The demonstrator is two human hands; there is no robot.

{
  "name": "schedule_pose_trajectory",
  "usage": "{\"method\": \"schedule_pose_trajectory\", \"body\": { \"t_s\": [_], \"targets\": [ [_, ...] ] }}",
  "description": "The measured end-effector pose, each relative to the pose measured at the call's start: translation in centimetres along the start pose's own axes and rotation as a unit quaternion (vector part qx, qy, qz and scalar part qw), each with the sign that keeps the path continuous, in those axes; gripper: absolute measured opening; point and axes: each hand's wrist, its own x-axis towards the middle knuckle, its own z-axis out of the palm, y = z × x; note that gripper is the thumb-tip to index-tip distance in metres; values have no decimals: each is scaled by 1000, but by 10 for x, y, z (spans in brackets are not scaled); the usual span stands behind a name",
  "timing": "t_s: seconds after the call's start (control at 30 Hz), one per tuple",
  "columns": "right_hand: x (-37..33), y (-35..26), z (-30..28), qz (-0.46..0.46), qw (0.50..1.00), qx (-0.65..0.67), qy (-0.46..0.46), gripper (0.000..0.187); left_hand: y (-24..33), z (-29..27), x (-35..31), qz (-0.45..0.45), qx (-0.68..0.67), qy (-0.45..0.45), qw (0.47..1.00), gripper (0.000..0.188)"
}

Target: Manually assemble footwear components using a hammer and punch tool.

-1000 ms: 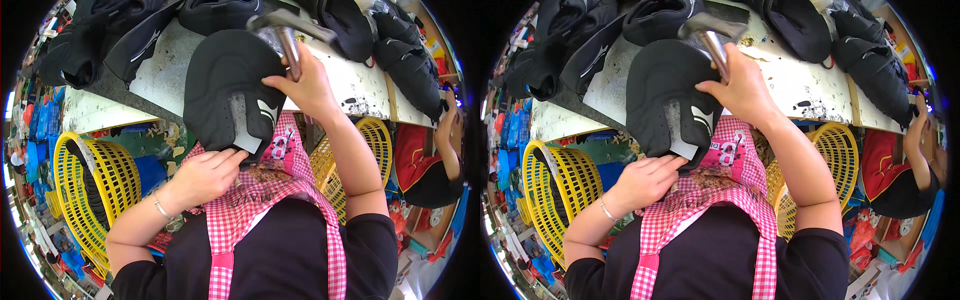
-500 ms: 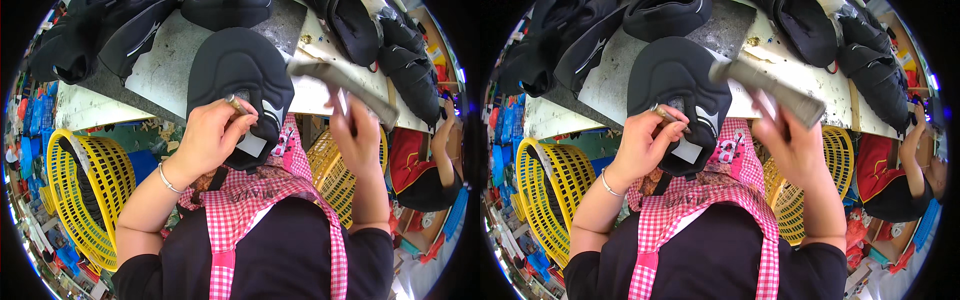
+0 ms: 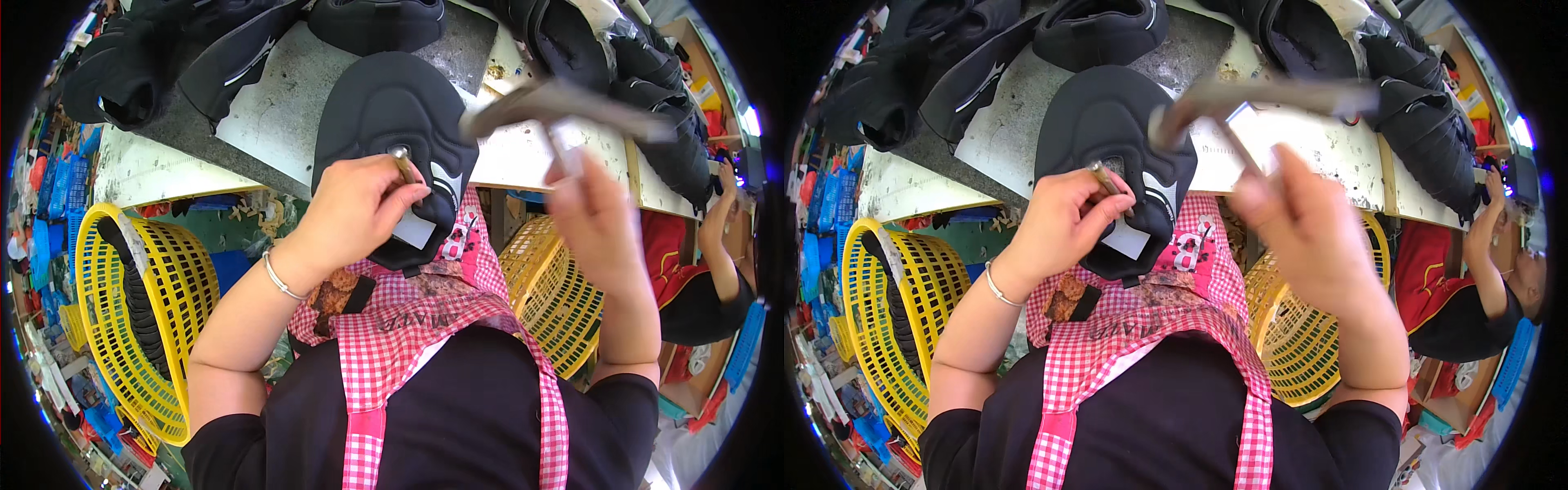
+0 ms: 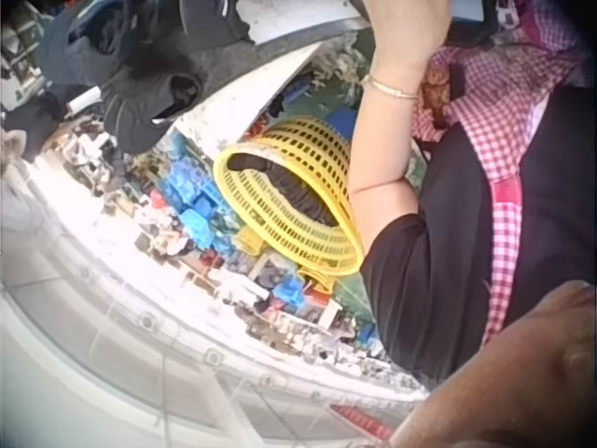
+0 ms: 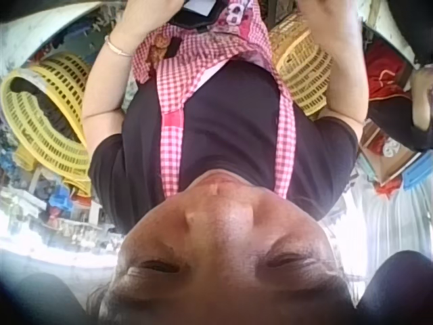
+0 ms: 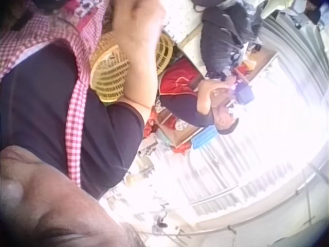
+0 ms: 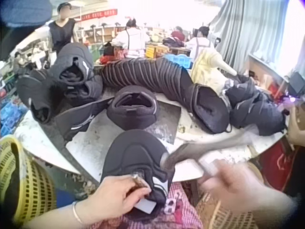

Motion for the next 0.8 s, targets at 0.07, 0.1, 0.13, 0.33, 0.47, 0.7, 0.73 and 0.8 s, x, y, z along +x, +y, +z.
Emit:
{"method": "schedule_pose_trajectory", "body": {
  "t_s": [0.07, 0.1, 0.13, 0.33, 0.47, 0.7, 0.73, 0.8],
  "targets": [
    [0, -13, -17, -45, 943, 310, 114, 32, 4, 6, -5, 53, 68, 34, 996, 12],
    [-3, -20, -26, -56, 862, 490, 117, 34, 6, 9, -8, 107, 135, 64, 983, 11],
    [-9, -18, -19, -144, 857, 487, 88, 32, 10, 14, -9, 117, 169, 62, 977, 11],
    [-6, 5, 0, 62, 995, -80, -14, 28, 2, 3, -1, -28, 10, 29, 999, 13],
    [-3, -4, 0, 32, 994, 85, 52, 28, 1, -1, 3, -142, -139, 25, 980, 20],
    [8, -24, -28, -32, 953, 247, 173, 32, -3, 1, 2, -123, -107, 22, 986, 15],
    [8, -27, -39, -102, 919, 356, 136, 34, 0, 4, 2, -122, -109, 20, 986, 15],
    [1, -37, -34, -206, 848, 472, 124, 28, 7, 11, 3, 91, 150, 67, 982, 15]
  ]
}}
